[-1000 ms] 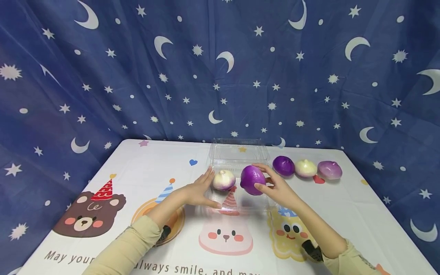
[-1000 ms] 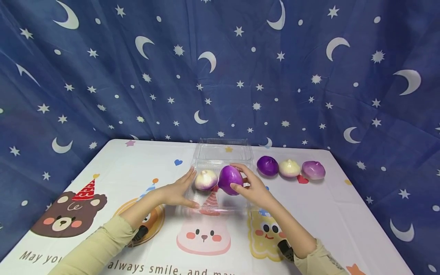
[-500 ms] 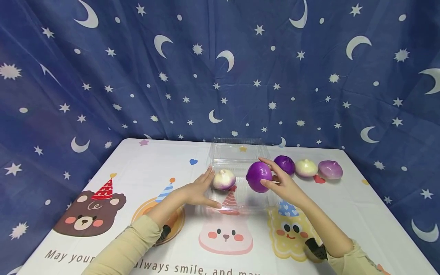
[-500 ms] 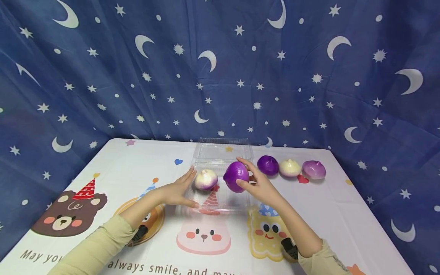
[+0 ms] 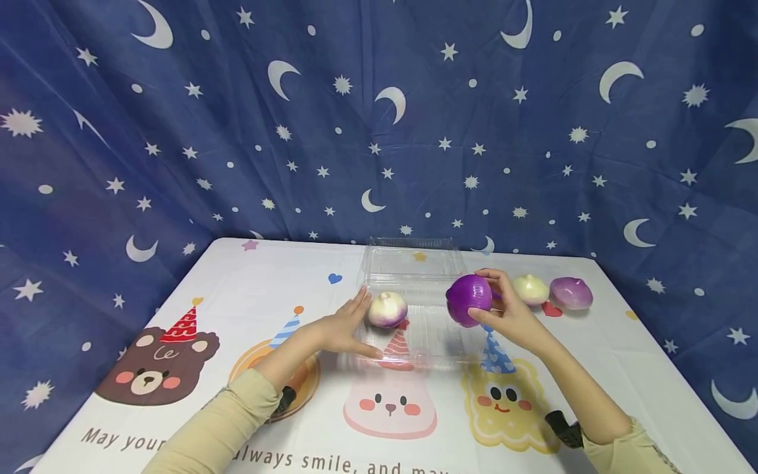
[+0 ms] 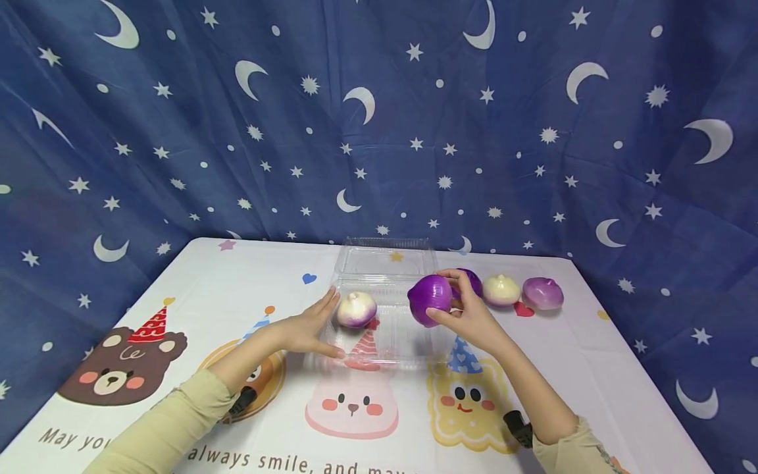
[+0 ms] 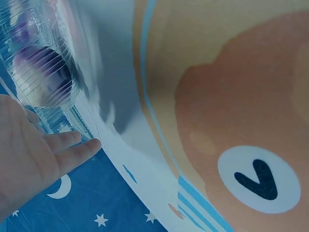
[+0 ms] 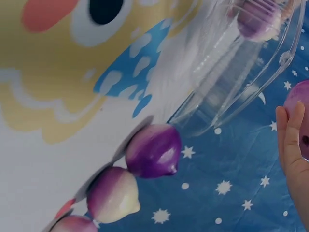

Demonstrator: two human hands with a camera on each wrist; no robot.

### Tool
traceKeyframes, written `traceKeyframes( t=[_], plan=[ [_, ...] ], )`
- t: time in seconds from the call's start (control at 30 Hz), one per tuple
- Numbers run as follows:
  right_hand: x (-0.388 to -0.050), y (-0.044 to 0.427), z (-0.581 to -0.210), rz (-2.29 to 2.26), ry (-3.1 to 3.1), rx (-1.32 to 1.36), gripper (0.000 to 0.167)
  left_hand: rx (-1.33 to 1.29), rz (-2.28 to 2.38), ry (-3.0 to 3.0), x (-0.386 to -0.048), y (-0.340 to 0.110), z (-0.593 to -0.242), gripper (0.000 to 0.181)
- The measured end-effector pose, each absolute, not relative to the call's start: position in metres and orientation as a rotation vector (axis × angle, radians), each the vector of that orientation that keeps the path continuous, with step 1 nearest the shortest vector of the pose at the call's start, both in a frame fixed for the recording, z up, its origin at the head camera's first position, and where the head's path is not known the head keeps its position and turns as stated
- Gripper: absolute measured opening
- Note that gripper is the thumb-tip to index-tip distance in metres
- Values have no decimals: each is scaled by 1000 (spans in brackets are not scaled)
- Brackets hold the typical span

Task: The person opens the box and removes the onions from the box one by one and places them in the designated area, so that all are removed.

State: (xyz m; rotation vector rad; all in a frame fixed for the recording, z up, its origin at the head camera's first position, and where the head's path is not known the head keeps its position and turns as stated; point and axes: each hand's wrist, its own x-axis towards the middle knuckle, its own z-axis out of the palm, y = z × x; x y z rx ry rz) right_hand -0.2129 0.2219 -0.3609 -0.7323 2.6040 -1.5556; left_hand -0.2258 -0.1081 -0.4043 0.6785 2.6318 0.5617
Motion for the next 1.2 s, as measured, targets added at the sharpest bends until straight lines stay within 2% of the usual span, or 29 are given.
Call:
traceKeyframes(
  t=[0.23, 0.47, 0.73, 1.0, 1.2],
  plan=[
    [-211, 239, -358, -1424, 2691, -692, 73, 690, 544, 2627, -227, -107, -402, 117],
    [-215, 257, -354, -1397, 2762, -636, 66, 688, 550, 2634, -235, -105, -397, 118],
    [-216, 278, -368, -1470, 2799, -642, 58, 630, 557, 2621, -232, -104, -397, 118],
    [-217, 290, -380, -1528, 2809, -585, 60, 646, 554, 2635, -232, -104, -399, 117],
    [-218, 295, -389, -1394, 2832, -616, 65, 635, 566, 2620, -228, -105, -400, 117]
  ],
)
